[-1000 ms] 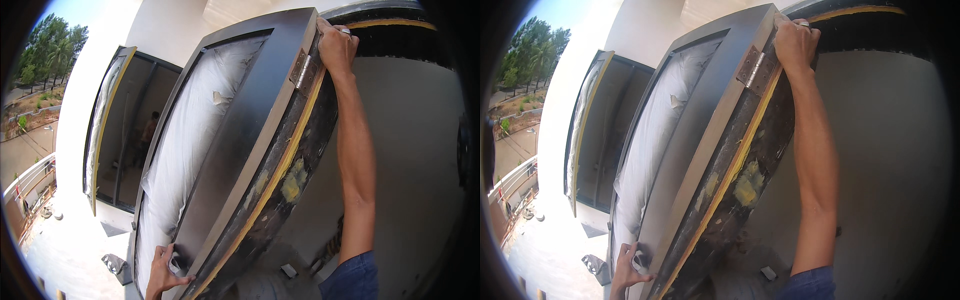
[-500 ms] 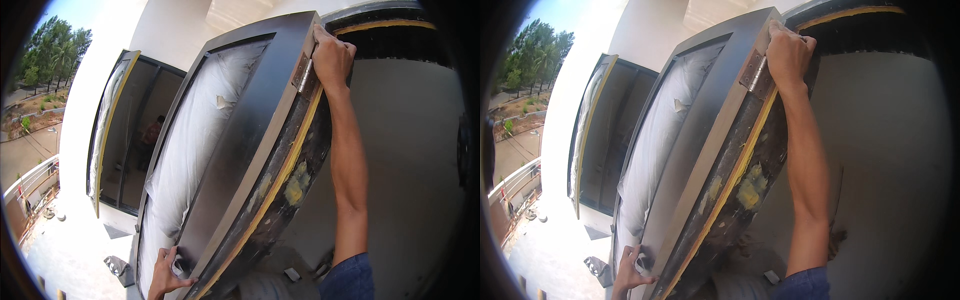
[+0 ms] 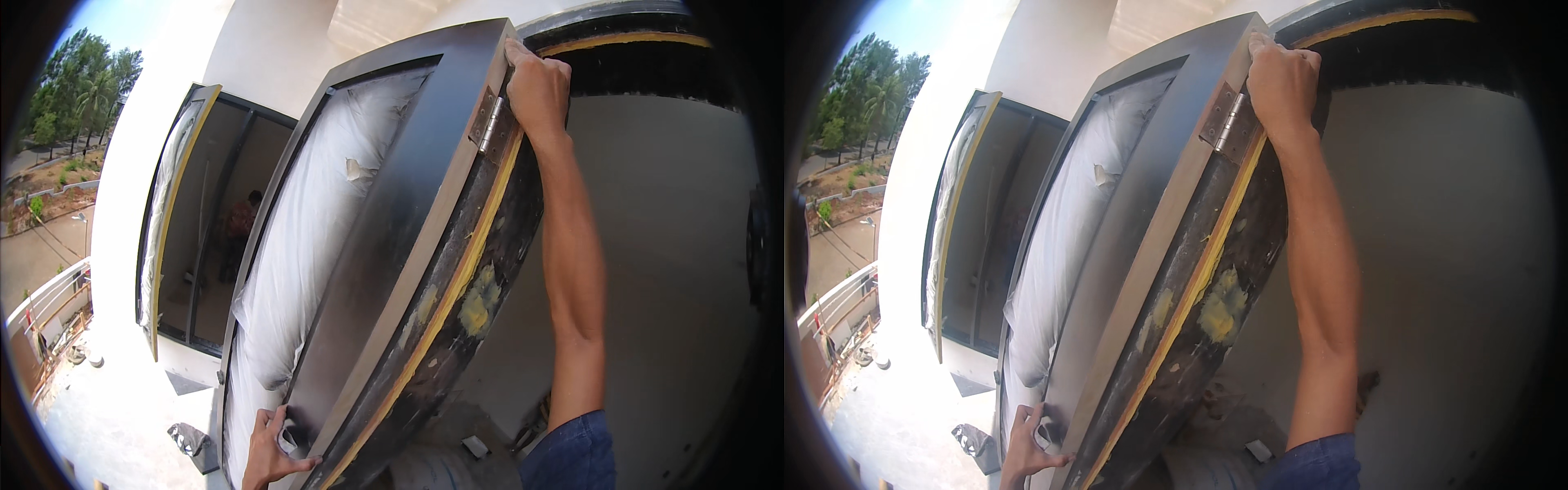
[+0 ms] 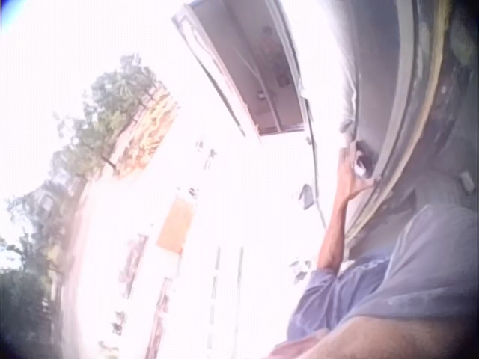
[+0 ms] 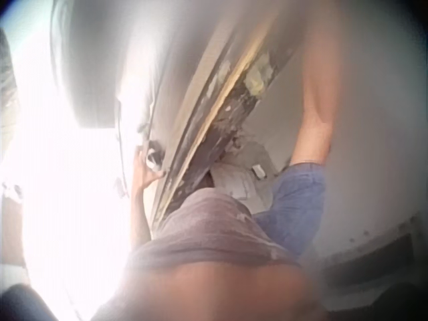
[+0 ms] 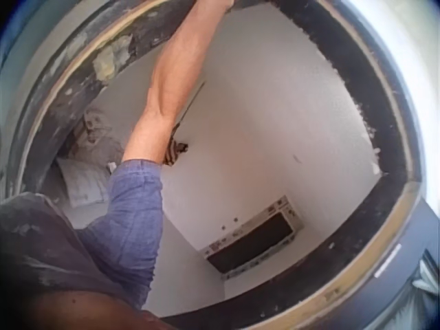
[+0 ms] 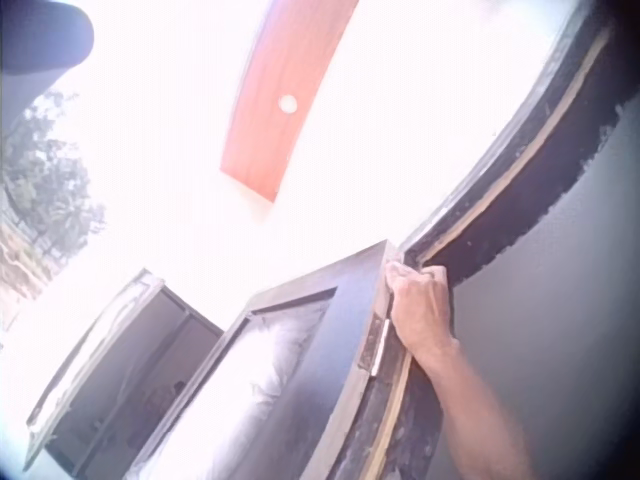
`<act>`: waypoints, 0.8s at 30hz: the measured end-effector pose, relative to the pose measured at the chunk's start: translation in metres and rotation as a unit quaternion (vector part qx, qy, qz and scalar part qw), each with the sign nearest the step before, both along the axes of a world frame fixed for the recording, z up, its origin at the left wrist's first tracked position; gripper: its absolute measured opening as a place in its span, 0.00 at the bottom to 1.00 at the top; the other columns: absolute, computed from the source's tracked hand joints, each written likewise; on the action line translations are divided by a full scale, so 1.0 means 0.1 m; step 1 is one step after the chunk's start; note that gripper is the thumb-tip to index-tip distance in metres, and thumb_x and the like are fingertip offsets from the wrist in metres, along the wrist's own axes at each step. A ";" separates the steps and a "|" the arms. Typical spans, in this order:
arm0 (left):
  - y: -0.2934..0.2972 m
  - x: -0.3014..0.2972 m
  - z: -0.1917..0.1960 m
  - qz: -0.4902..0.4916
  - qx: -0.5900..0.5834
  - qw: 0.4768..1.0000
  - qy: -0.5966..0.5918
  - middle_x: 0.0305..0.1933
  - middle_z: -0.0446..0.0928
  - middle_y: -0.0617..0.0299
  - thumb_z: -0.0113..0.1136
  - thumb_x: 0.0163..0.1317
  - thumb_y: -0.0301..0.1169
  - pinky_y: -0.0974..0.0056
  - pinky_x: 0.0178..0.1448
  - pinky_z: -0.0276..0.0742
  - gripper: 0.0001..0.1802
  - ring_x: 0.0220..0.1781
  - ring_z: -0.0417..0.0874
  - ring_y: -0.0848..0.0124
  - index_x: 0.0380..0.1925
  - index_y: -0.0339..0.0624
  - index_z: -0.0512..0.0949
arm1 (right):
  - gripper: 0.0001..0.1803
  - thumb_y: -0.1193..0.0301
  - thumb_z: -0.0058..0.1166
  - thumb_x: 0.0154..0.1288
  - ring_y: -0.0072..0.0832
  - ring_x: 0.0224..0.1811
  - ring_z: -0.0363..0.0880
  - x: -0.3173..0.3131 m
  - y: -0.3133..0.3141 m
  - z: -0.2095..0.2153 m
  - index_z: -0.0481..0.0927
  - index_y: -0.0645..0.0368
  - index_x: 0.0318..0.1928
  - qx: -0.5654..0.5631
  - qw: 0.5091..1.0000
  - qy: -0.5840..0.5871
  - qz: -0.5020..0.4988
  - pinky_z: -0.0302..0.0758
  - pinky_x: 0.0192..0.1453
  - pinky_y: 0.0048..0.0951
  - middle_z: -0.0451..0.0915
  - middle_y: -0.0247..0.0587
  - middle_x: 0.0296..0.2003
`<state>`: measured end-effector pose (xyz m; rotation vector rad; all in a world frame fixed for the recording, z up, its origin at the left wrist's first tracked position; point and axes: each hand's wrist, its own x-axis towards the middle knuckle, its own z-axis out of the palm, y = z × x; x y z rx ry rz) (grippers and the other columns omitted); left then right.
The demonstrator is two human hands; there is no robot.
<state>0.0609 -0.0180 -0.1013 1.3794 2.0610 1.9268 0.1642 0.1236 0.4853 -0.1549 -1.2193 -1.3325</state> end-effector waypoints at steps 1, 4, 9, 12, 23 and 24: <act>0.00 -0.01 0.01 0.000 0.000 1.000 -0.001 0.46 0.68 0.51 0.83 0.23 0.50 0.60 0.49 0.77 0.61 0.45 0.76 0.60 0.60 0.26 0.70 | 0.21 0.80 0.46 0.64 0.35 0.50 0.85 0.04 0.04 -0.08 0.84 0.56 0.54 0.035 0.999 -0.015 0.011 0.69 0.63 0.38 0.83 0.38 0.54; 0.07 -0.04 -0.07 0.013 0.023 0.999 0.036 0.46 0.68 0.51 0.83 0.23 0.50 0.60 0.49 0.77 0.60 0.45 0.76 0.60 0.59 0.27 0.71 | 0.21 0.80 0.46 0.64 0.38 0.48 0.85 0.07 0.00 0.01 0.84 0.56 0.54 0.062 0.998 -0.025 0.023 0.69 0.62 0.38 0.83 0.41 0.54; 0.05 -0.07 -0.11 0.019 -0.017 1.000 0.009 0.46 0.68 0.51 0.82 0.23 0.49 0.60 0.47 0.78 0.59 0.43 0.77 0.62 0.59 0.29 0.71 | 0.21 0.80 0.46 0.64 0.39 0.47 0.85 0.02 -0.02 -0.16 0.84 0.54 0.55 0.048 0.998 -0.032 0.027 0.69 0.61 0.39 0.84 0.41 0.52; 0.07 -0.07 -0.10 0.006 -0.022 1.000 -0.007 0.45 0.68 0.49 0.82 0.23 0.53 0.58 0.52 0.77 0.60 0.47 0.76 0.57 0.60 0.30 0.71 | 0.22 0.79 0.47 0.64 0.43 0.45 0.85 0.07 0.03 -0.05 0.83 0.54 0.56 0.066 0.996 -0.040 0.036 0.71 0.58 0.42 0.84 0.44 0.49; 0.06 -0.03 -0.03 -0.016 -0.018 0.999 -0.045 0.45 0.69 0.50 0.81 0.23 0.53 0.56 0.52 0.76 0.60 0.47 0.76 0.56 0.60 0.31 0.72 | 0.11 0.74 0.48 0.65 0.42 0.36 0.86 0.06 -0.09 0.11 0.84 0.53 0.41 0.011 1.000 0.021 -0.019 0.68 0.51 0.41 0.86 0.45 0.30; 0.07 -0.03 -0.06 -0.010 -0.018 0.999 -0.041 0.45 0.69 0.50 0.81 0.23 0.53 0.56 0.52 0.76 0.60 0.47 0.76 0.55 0.60 0.31 0.72 | 0.14 0.75 0.47 0.65 0.43 0.38 0.86 0.05 -0.10 0.10 0.84 0.52 0.47 -0.001 1.000 0.020 -0.019 0.69 0.53 0.42 0.86 0.45 0.34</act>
